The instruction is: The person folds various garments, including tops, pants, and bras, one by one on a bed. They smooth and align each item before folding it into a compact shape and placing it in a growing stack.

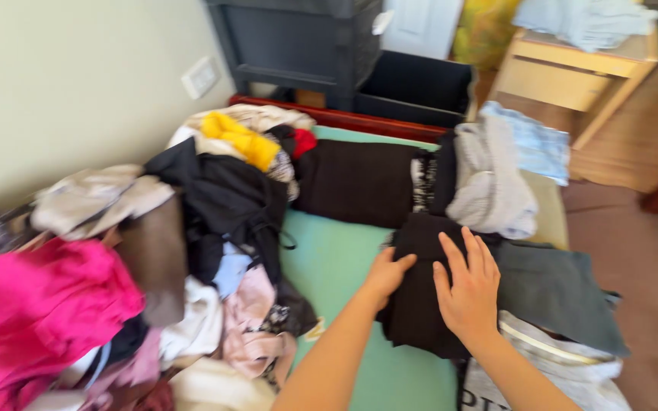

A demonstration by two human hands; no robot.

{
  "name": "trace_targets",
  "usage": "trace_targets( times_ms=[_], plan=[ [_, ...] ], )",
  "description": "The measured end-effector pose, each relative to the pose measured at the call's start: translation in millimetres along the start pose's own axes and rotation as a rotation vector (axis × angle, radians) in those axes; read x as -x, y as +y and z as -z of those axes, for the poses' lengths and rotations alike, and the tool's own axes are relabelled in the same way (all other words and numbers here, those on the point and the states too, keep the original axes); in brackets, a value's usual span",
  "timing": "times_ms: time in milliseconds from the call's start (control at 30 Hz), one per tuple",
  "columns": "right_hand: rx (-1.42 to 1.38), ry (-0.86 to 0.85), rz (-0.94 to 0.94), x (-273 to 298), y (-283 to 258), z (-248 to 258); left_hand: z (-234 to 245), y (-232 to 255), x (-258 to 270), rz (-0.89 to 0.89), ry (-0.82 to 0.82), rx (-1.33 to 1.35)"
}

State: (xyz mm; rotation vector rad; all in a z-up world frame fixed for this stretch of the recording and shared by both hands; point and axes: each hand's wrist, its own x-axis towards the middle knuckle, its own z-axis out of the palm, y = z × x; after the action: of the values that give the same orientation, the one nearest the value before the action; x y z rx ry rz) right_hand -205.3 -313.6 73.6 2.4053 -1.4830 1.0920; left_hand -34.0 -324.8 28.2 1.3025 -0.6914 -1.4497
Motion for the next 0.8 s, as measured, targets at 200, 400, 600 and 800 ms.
trace_targets(
  times_ms=[200,400,600,800],
  plan=[
    [0.231,-0.263,-0.015,11,2,-46,-1,-49,-37,-0.216,0.241,-0.346],
    [0.282,-0.242,0.016,30,29,-79,0,-63,-39,-0.151,0.367,-0.309],
    [0.262,-0.359,-0.005,26,70,-91,53,-38,60,-0.212,0.409,-0.508],
    [0.283,-0.41,-0.118,40,72,-71,175,-13,203,-0.424,0.54,-1.146]
  ],
)
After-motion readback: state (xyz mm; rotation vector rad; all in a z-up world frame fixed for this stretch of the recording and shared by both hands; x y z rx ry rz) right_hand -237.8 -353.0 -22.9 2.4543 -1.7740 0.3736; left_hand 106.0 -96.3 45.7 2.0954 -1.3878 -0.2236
